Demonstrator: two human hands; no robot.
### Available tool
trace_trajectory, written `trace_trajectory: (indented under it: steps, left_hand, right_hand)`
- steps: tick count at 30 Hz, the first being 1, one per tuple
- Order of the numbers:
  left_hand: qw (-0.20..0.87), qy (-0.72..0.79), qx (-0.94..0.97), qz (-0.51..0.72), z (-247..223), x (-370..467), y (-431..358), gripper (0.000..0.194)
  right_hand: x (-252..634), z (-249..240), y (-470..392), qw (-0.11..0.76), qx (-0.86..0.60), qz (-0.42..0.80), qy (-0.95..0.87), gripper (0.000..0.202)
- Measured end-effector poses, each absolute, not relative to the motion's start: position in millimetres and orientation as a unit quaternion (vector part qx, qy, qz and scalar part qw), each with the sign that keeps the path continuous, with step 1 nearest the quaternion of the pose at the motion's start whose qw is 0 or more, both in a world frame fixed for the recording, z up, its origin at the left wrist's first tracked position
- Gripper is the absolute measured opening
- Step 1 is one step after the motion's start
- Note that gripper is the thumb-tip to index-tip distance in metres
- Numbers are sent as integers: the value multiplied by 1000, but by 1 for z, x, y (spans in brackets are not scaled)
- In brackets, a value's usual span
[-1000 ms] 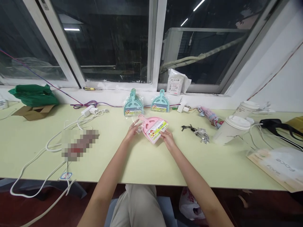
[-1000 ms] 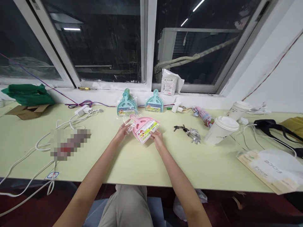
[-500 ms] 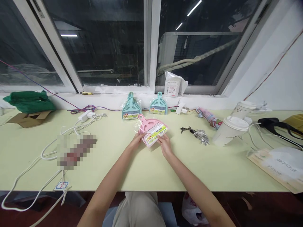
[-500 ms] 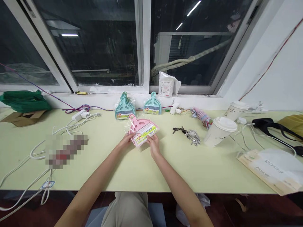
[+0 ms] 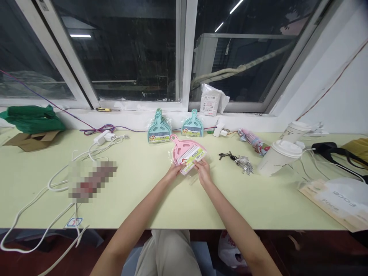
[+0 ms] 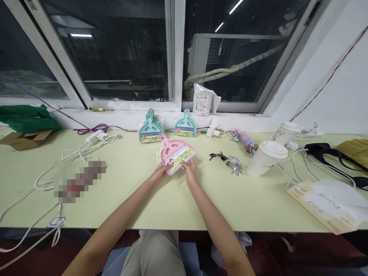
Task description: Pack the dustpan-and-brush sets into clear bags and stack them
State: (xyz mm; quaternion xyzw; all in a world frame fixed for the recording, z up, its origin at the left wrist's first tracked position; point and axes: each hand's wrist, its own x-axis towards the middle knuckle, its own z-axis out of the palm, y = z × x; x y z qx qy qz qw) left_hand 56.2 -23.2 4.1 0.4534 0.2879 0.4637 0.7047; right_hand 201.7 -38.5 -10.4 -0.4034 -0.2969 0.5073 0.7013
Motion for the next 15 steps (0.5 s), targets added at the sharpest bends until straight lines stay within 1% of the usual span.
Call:
trace_trajectory:
  steps: [2,4,6,8,9,10,12,13,14,15]
  left_hand:
    - [698,297,439,481,-1,59,-23,60]
    - [695,311,423,491,-4,58,-18,58]
    - [697,330,405,492,-4,50,-11,55]
    - [702,350,390,483,-1,36,-4,53]
    - [707,357,386,474,1,28,-1,53]
    - [713,361,384,463,3,19,1,53]
    - [726,370,380,438,7,5,3,52]
    - [732,373,376,429,8,-1,3,51]
    - [737,375,371,423,9,-4,2,52]
    - [742,375,366,418,9,-7,2,52]
  right_hand:
    - [200,-11,-37,704,-407,504,-290,43]
    - [207,-10,-34,672,-423,527,-304,37]
    - [224,-7,-30,591,-456,568,-347,27]
    - [245,-4,-29,505,-500,574,-406,25]
    - [256,-2,-29,493,-522,544,-434,26]
    - [264,-1,-30,504,-534,492,-467,28]
    - [273,1,-33,516,-525,367,-568,44]
    - [273,2,-34,507,-510,310,-622,55]
    - [272,2,-35,486,-491,267,-672,61]
    - [269,2,-36,464,-476,238,-709,59]
